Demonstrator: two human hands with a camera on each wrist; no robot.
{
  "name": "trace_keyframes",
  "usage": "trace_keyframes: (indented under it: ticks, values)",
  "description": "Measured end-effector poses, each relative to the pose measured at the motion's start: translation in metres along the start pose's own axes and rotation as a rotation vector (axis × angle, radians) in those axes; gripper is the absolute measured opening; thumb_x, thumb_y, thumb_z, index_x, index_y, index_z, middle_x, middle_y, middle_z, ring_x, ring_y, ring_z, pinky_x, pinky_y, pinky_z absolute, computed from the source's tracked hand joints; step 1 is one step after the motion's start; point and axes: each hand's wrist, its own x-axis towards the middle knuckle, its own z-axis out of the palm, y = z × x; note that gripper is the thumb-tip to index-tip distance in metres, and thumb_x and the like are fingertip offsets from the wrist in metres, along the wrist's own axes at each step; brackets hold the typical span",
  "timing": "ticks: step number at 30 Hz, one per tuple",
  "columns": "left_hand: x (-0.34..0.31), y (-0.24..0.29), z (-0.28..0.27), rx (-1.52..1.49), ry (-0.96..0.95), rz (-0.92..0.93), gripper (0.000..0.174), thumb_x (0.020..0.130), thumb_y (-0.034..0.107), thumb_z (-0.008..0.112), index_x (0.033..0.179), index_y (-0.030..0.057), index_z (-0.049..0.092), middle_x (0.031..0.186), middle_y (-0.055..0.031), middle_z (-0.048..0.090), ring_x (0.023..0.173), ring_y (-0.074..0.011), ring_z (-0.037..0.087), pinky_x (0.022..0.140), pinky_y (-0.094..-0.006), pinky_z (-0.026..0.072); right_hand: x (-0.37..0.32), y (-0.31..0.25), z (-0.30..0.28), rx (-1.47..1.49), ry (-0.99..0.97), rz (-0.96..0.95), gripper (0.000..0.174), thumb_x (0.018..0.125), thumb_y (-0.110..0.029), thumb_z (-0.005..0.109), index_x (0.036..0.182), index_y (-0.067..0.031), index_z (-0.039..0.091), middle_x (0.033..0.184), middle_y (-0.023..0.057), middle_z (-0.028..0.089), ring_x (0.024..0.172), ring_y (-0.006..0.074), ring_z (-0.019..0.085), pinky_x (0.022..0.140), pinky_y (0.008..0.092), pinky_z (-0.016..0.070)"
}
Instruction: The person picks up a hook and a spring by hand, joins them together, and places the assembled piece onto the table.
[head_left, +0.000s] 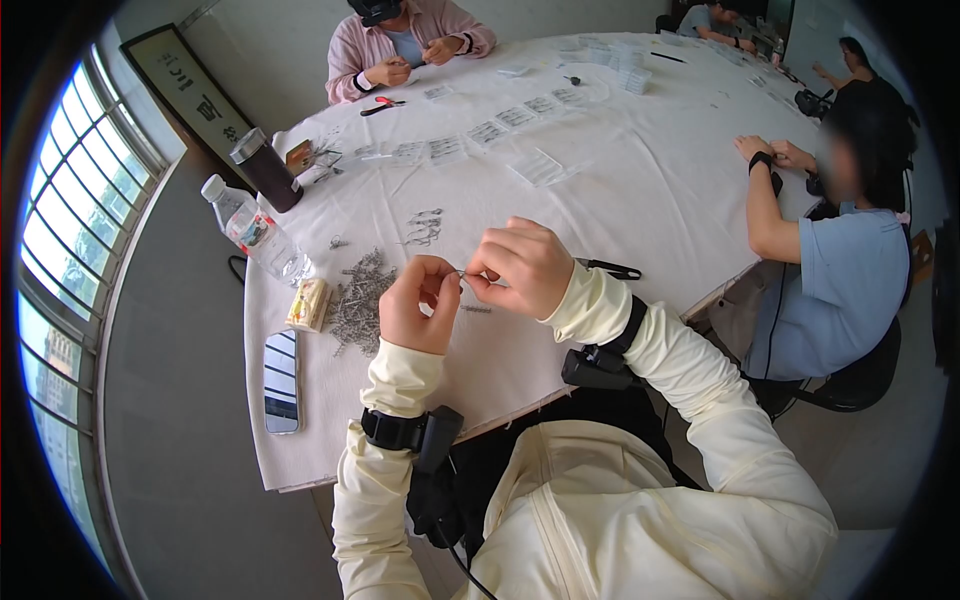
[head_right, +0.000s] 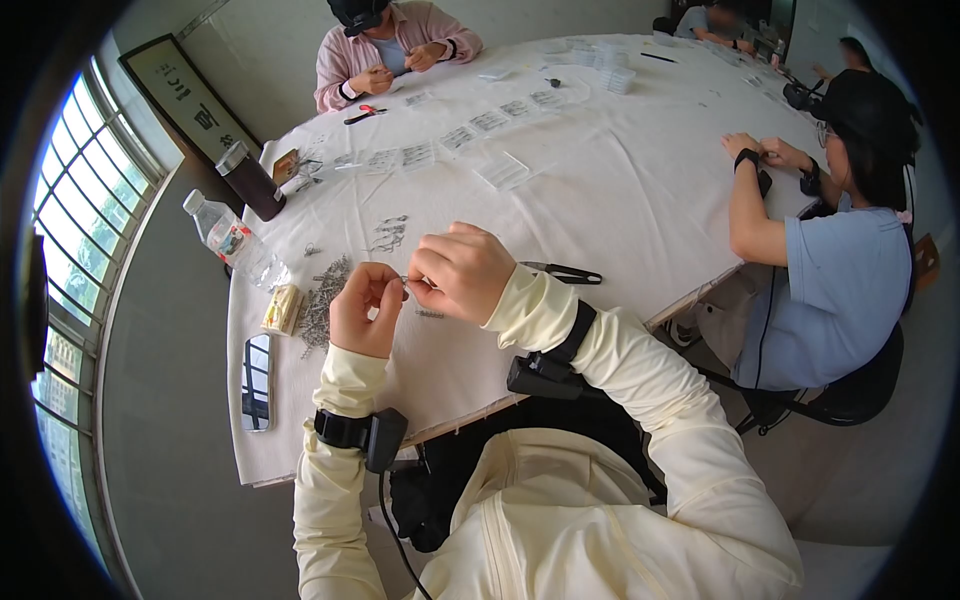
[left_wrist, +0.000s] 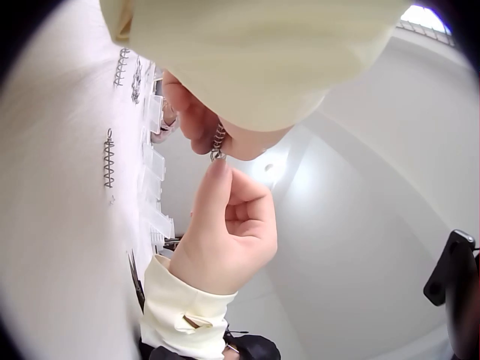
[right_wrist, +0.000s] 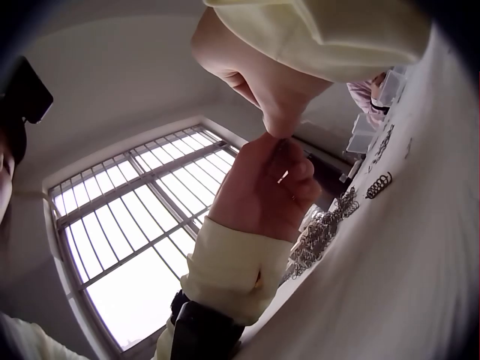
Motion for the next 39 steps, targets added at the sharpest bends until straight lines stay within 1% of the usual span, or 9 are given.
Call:
trace_keyframes:
  ticks: [5, 7, 9, 10, 12, 18, 24, 34, 39]
  values:
    - [0.000, 0.005, 0.001, 0.007, 0.012, 0.014, 0.004, 0.090, 0.002, 0.061, 0.092, -0.0011, 0.060, 0.077, -0.0060, 0.066, 0.067, -0.0111, 0.063, 0.061, -0.0246, 0.0495, -0.002, 0.000, -0.001, 0.041, -0.027, 0.075, 0.018, 0.073, -0.009, 0.074, 0.073, -0.0099, 0.057, 0.069, 0.0006, 0.059, 0.057, 0.0203, 0.057, 0.059, 0.0320, 0.0454]
    - [0.000, 0.003, 0.001, -0.037, 0.009, -0.005, 0.004, 0.091, 0.002, 0.061, 0.093, -0.0012, 0.060, 0.078, -0.0057, 0.066, 0.067, -0.0107, 0.063, 0.062, -0.0247, 0.0496, -0.003, 0.000, 0.000, 0.090, -0.026, 0.183, 0.016, 0.075, -0.009, 0.073, 0.074, -0.0096, 0.057, 0.070, 0.0006, 0.060, 0.058, 0.0196, 0.059, 0.059, 0.0323, 0.0458]
    - [0.000, -0.004, 0.001, -0.265, 0.006, -0.105, 0.006, 0.095, 0.005, 0.059, 0.097, -0.0013, 0.059, 0.083, -0.0043, 0.066, 0.072, -0.0096, 0.062, 0.065, -0.0243, 0.0495, -0.001, -0.002, -0.002, 0.109, -0.031, 0.206, 0.016, 0.076, -0.009, 0.073, 0.075, -0.0096, 0.057, 0.070, 0.0005, 0.060, 0.058, 0.0192, 0.059, 0.059, 0.0324, 0.0458]
    - [0.000, -0.005, -0.001, -0.265, 0.006, -0.105, 0.006, 0.095, 0.005, 0.059, 0.097, -0.0013, 0.059, 0.083, -0.0043, 0.066, 0.072, -0.0096, 0.062, 0.065, -0.0243, 0.0495, 0.000, -0.003, -0.003, 0.127, -0.037, 0.228, 0.015, 0.076, -0.009, 0.072, 0.076, -0.0096, 0.057, 0.070, 0.0003, 0.060, 0.059, 0.0188, 0.059, 0.060, 0.0324, 0.0459]
    - [0.001, -0.004, -0.005, -0.415, -0.059, -0.224, 0.009, 0.097, 0.008, 0.057, 0.101, -0.0003, 0.058, 0.087, -0.0033, 0.066, 0.078, -0.0089, 0.061, 0.069, -0.0236, 0.0489, 0.001, -0.003, -0.004, 0.134, -0.034, 0.226, 0.015, 0.077, -0.008, 0.072, 0.077, -0.0097, 0.057, 0.071, 0.0004, 0.060, 0.059, 0.0186, 0.059, 0.061, 0.0323, 0.0459]
    - [0.003, -0.012, -0.012, -0.629, -0.187, -0.372, 0.014, 0.096, 0.013, 0.062, 0.105, 0.0018, 0.060, 0.091, -0.0052, 0.068, 0.078, -0.0082, 0.060, 0.071, -0.0228, 0.0480, 0.002, -0.005, -0.007, 0.137, -0.017, 0.251, 0.013, 0.078, -0.007, 0.070, 0.080, -0.0096, 0.057, 0.073, 0.0003, 0.060, 0.060, 0.0178, 0.059, 0.063, 0.0320, 0.0454]
    - [0.002, -0.009, -0.014, -0.640, -0.287, -0.407, 0.020, 0.098, 0.013, 0.059, 0.114, 0.0001, 0.059, 0.096, -0.0068, 0.066, 0.079, -0.0093, 0.057, 0.072, -0.0235, 0.0465, 0.001, -0.004, -0.006, 0.144, 0.011, 0.269, 0.013, 0.078, -0.007, 0.070, 0.081, -0.0097, 0.058, 0.074, 0.0007, 0.060, 0.061, 0.0178, 0.058, 0.063, 0.0320, 0.0447]
    - [0.003, -0.011, -0.016, -0.634, -0.265, -0.397, 0.021, 0.099, 0.013, 0.056, 0.116, 0.0001, 0.061, 0.095, -0.0062, 0.066, 0.078, -0.0094, 0.057, 0.072, -0.0235, 0.0460, 0.002, -0.004, -0.007, 0.140, 0.008, 0.258, 0.013, 0.079, -0.008, 0.070, 0.081, -0.0099, 0.058, 0.074, 0.0003, 0.060, 0.061, 0.0180, 0.058, 0.063, 0.0324, 0.0442]
    - [0.002, -0.011, -0.013, -0.590, -0.241, -0.389, 0.020, 0.097, 0.016, 0.061, 0.110, 0.0018, 0.063, 0.089, -0.0021, 0.067, 0.075, -0.0069, 0.058, 0.069, -0.0221, 0.0460, 0.002, -0.005, -0.006, 0.146, -0.006, 0.258, 0.012, 0.079, -0.009, 0.071, 0.080, -0.0100, 0.058, 0.075, 0.0001, 0.060, 0.060, 0.0180, 0.058, 0.063, 0.0326, 0.0442]
